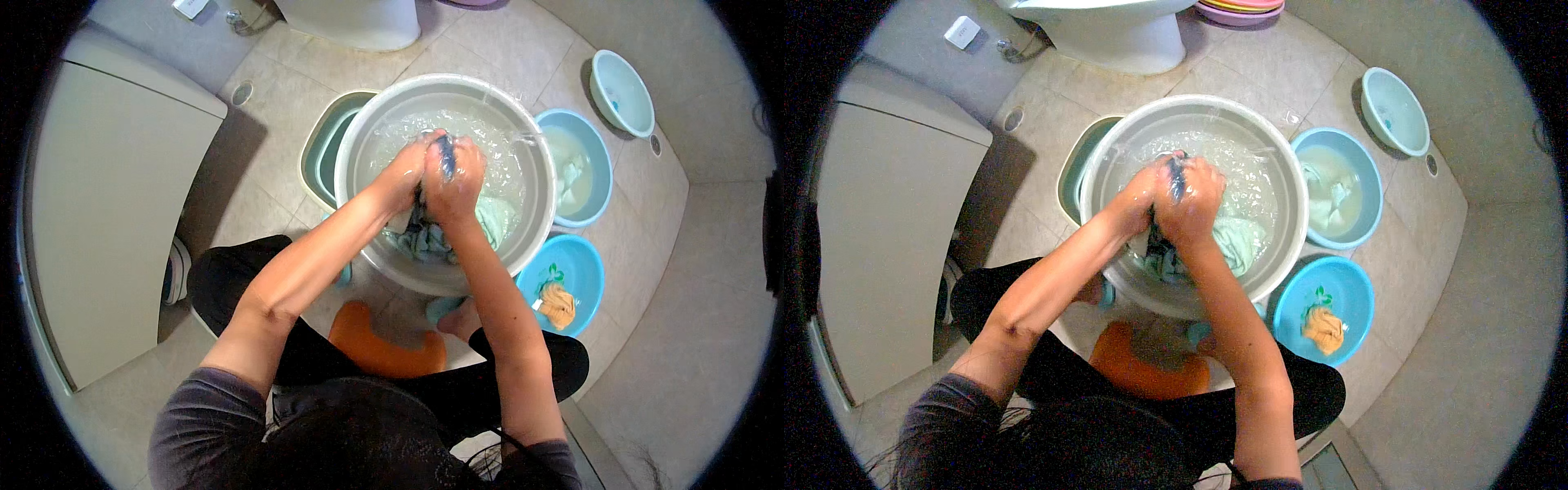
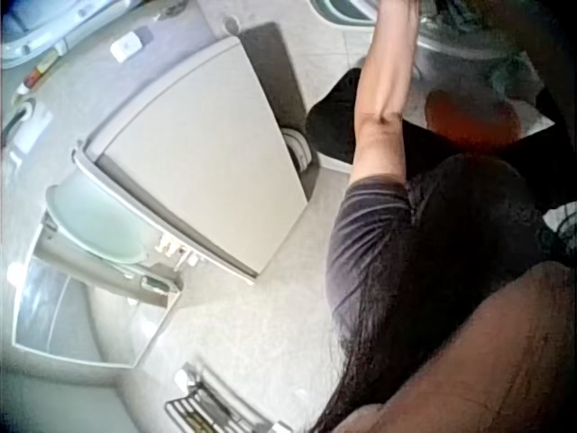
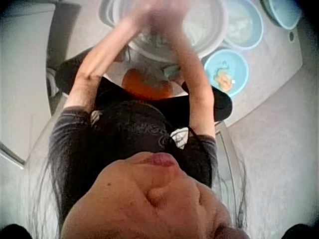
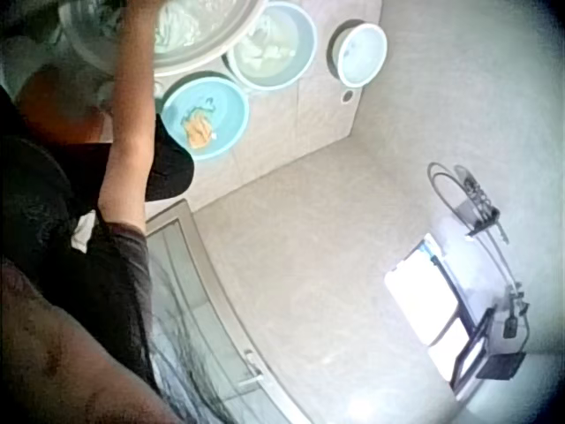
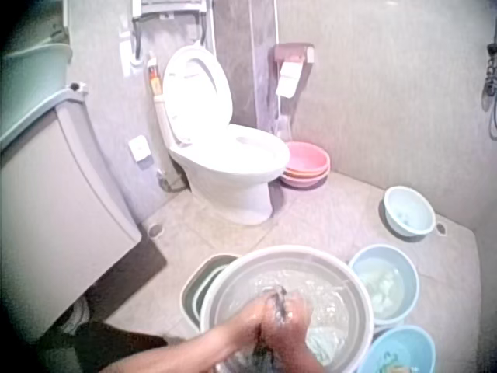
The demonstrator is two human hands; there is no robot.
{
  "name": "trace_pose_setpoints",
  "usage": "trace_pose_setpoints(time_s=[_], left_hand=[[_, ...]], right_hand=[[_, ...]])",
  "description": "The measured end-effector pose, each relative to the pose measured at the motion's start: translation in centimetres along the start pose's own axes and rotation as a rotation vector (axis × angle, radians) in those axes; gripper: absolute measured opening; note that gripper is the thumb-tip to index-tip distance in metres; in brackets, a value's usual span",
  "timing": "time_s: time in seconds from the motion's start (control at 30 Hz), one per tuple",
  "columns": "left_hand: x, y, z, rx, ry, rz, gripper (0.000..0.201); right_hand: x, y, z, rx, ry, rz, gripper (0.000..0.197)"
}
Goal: The person sits on a small stool in a bathroom and hand-washes clothes in a large white basin filled with water. They repeatedly submerge, agitate, and wring out a dark blue garment and a light green cloth, using both hands to scrub the fabric.
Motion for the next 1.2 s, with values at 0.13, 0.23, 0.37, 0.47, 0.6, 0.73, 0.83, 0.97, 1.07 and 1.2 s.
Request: trace_pose_setpoints(time_s=[0.13,0.23,0.37,0.47,0.6,0.73,0.83,0.97,1.07,1.2], left_hand=[[0.2,-0.2,0.3,-0.268,0.176,0.098,0.038],[0.4,0.8,0.4,-0.797,0.113,0.106,0.047],[-0.2,3.6,3.8,-1.373,0.334,-0.561,0.048],[-0.6,2.8,3.2,-1.958,0.391,-0.633,0.048],[-2.0,-0.5,3.1,-2.197,0.244,-0.888,0.048],[-4.1,-1.8,4.6,-2.466,0.194,-0.652,0.031],[-6.3,-1.1,6.6,-1.72,0.131,-0.098,0.02],[-2.8,2.0,3.8,-0.456,-0.011,0.346,0.018],[-1.0,3.1,0.5,0.049,-0.329,0.556,0.021],[0.1,4.2,-1.8,0.127,-0.288,0.324,0.028]], right_hand=[[-1.3,7.3,-1.5,-0.582,-0.058,-0.916,0.041],[-4.0,11.3,1.3,-0.438,-0.165,-0.816,0.045],[-7.3,7.2,3.2,0.171,-0.292,-0.324,0.044],[-4.9,6.0,1.9,0.5,-0.31,-0.051,0.042],[-0.8,8.2,-0.2,0.785,-0.423,0.093,0.042],[-1.4,8.3,-1.1,0.829,-0.556,0.161,0.042],[-3.1,10.0,0.7,0.342,-0.333,0.037,0.028],[-2.0,11.1,2.3,0.317,-0.093,-0.142,0.031],[-0.1,12.4,2.5,0.273,-0.045,-0.033,0.037],[0.5,11.9,-0.3,-0.971,0.01,-1.076,0.069]])
Point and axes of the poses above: each hand's wrist, its own x-axis away from the middle knuckle, its own z-axis out of the back of the hand, y = z × x, the point moved 5 cm from there along -x, towards the middle knuckle, and after that the axes turned 1 degree about y, right-handed, at the moved point
